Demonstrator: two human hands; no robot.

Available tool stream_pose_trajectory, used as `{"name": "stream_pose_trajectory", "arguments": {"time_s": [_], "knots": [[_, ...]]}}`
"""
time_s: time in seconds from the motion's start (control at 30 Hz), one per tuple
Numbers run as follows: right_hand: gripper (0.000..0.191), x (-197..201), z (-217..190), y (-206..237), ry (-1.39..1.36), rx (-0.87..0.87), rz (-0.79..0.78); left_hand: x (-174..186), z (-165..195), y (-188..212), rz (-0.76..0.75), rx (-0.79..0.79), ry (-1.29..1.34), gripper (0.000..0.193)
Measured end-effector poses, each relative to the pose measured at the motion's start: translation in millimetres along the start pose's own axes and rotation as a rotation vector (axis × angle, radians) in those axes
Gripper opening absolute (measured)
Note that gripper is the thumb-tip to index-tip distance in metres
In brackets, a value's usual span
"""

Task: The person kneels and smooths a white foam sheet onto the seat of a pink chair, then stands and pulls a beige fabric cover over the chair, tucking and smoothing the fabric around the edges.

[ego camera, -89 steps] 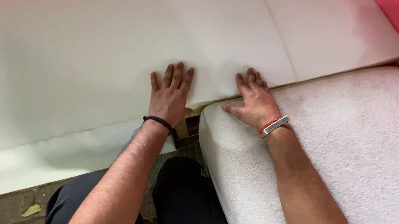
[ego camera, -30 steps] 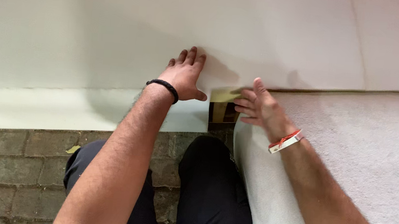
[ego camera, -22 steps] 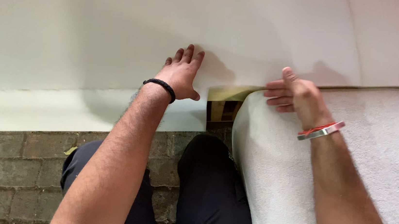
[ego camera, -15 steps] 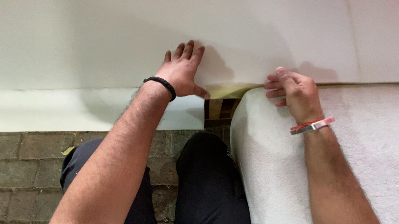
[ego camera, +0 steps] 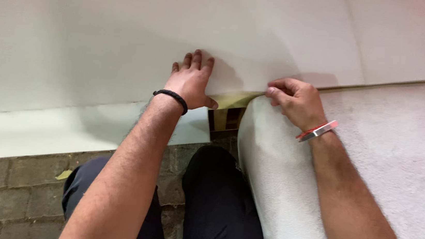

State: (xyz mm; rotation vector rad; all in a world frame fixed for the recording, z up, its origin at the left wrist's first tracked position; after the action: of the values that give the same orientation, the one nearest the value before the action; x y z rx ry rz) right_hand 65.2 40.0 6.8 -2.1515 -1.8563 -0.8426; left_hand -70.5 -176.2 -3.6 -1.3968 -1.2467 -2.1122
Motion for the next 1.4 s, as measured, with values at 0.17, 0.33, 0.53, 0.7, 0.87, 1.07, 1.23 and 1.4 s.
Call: {"name": "stream_pose_trajectory", "arguments": {"time_s": [0.17,0.33,0.53,0.7,0.87,1.07,1.23,1.4], "knots": [[0.027,6,14,-1,0.022,-0.029,-0.002,2,10,1,0.073,0.017,0.038,0.119],[0.021,47,19,5,0.232,0.108,0.276,-1,31,-7,0.242,-0.124,0.034,0.093],[0.016,70,40,7,0.143,-0.121,0.279,-12,55,-13,0.454,-0.304,0.078,0.064],[0.02,55,26,3,0.451,0.188,0.215,-17,72,-14,0.657,-0.455,0.138,0.04],[0.024,35,22,-16,0.795,0.433,0.164,-24,99,-21,0.754,-0.569,0.059,0.025],[0.025,36,28,-28,0.911,0.596,0.082,-25,114,-24,0.863,-0.682,0.027,0.024],[0.012,38,28,-28,0.922,0.572,0.166,-25,119,-36,0.926,-0.612,-0.094,0.025],[0.003,37,22,-22,0.972,0.617,0.282,-29,119,-46,0.898,-0.569,-0.006,0.013]]}}
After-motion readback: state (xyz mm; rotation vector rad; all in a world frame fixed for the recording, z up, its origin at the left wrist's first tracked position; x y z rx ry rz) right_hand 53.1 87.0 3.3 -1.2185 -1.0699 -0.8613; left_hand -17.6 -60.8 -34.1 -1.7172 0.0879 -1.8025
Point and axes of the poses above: each hand's wrist, its own y-axis away from the middle knuckle, its own x-axis out of the back of the hand, z = x × y, the point moved 5 cm from there along -y, towards the middle knuckle, and after that the axes turned 13 degrees about -z, right-handed, at the moved point
